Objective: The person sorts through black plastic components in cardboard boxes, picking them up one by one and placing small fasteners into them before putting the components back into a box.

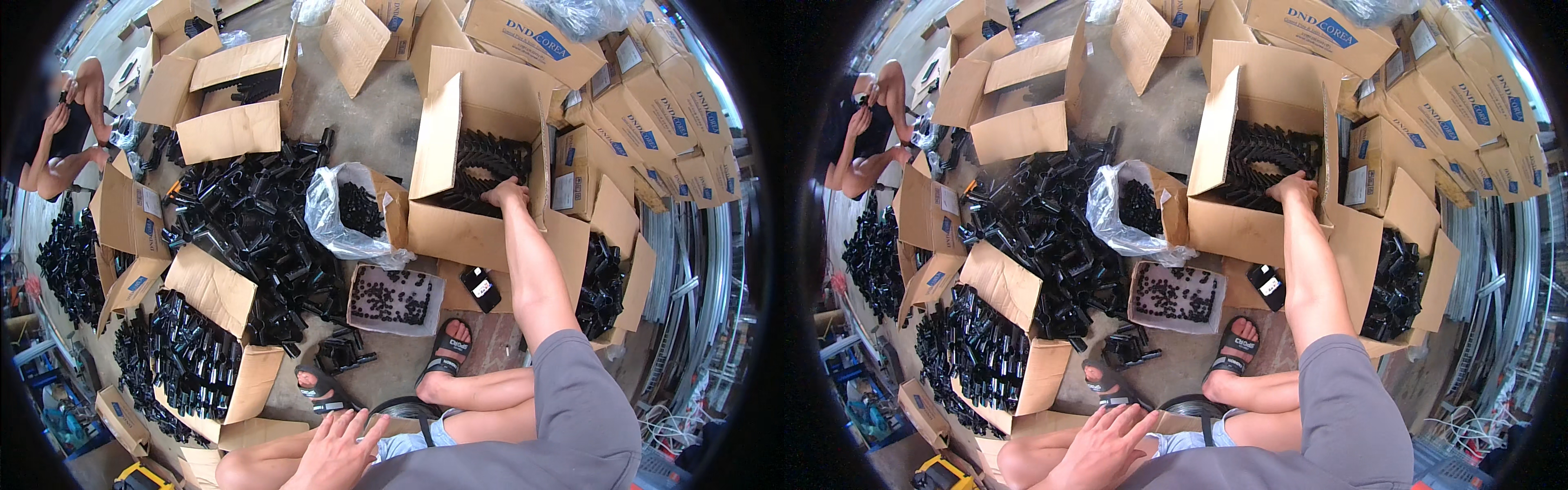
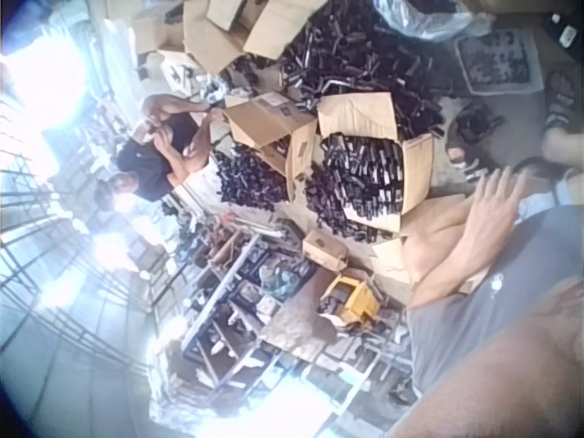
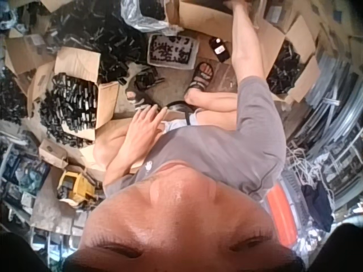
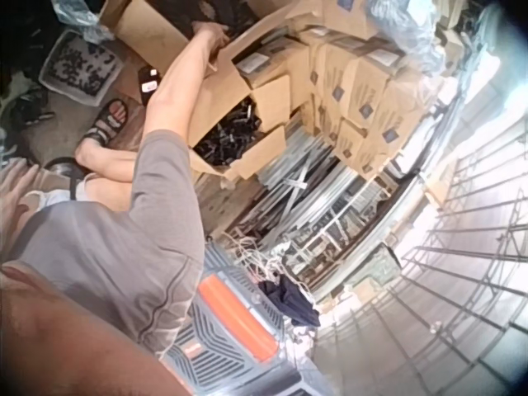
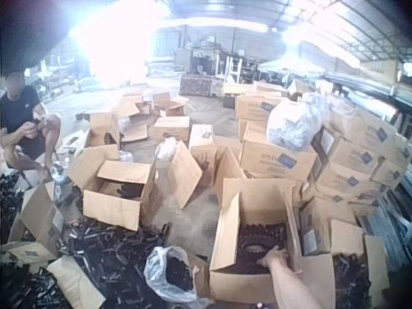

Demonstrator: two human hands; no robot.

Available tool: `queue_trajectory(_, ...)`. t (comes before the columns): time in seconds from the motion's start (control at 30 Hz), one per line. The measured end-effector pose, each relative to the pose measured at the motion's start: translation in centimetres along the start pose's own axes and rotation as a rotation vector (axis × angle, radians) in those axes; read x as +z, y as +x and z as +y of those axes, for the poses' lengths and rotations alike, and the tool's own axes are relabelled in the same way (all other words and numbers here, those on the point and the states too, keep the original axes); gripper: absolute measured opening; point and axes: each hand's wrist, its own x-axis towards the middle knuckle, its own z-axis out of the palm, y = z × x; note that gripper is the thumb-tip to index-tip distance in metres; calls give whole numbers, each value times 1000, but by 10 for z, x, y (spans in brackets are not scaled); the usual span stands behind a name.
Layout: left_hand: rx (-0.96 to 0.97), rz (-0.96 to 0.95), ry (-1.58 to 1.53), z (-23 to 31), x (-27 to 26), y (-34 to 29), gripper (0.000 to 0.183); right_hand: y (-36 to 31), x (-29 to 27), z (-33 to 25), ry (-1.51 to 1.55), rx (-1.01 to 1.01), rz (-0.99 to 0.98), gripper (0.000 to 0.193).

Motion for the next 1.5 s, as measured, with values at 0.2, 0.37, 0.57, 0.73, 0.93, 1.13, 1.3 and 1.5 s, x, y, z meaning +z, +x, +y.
queue_trajectory(0.2,-61,69,-60,2,-4,-8,65,-3,-10,23,19,-111,25,121)
queue_trajectory(0.37,-52,42,-63,2,-6,-7,66,0,-18,29,76,-144,12,122)
queue_trajectory(0.57,-4,4,-37,-2,-5,0,72,22,-8,39,117,-247,46,117)
queue_trajectory(0.73,-58,30,-66,3,-7,-1,68,27,-8,35,564,-298,-138,108)
queue_trajectory(0.93,-61,44,-59,4,-4,-1,69,18,-30,46,1120,-205,-602,70)
queue_trajectory(1.13,-49,61,-37,14,-5,-17,67,-42,-69,63,1569,-586,-957,63)
queue_trajectory(1.3,64,128,114,9,13,-37,67,-138,-97,63,1457,-871,-1288,70)
queue_trajectory(1.5,50,179,154,15,37,-70,67,-268,-6,105,1288,-623,-1582,59)
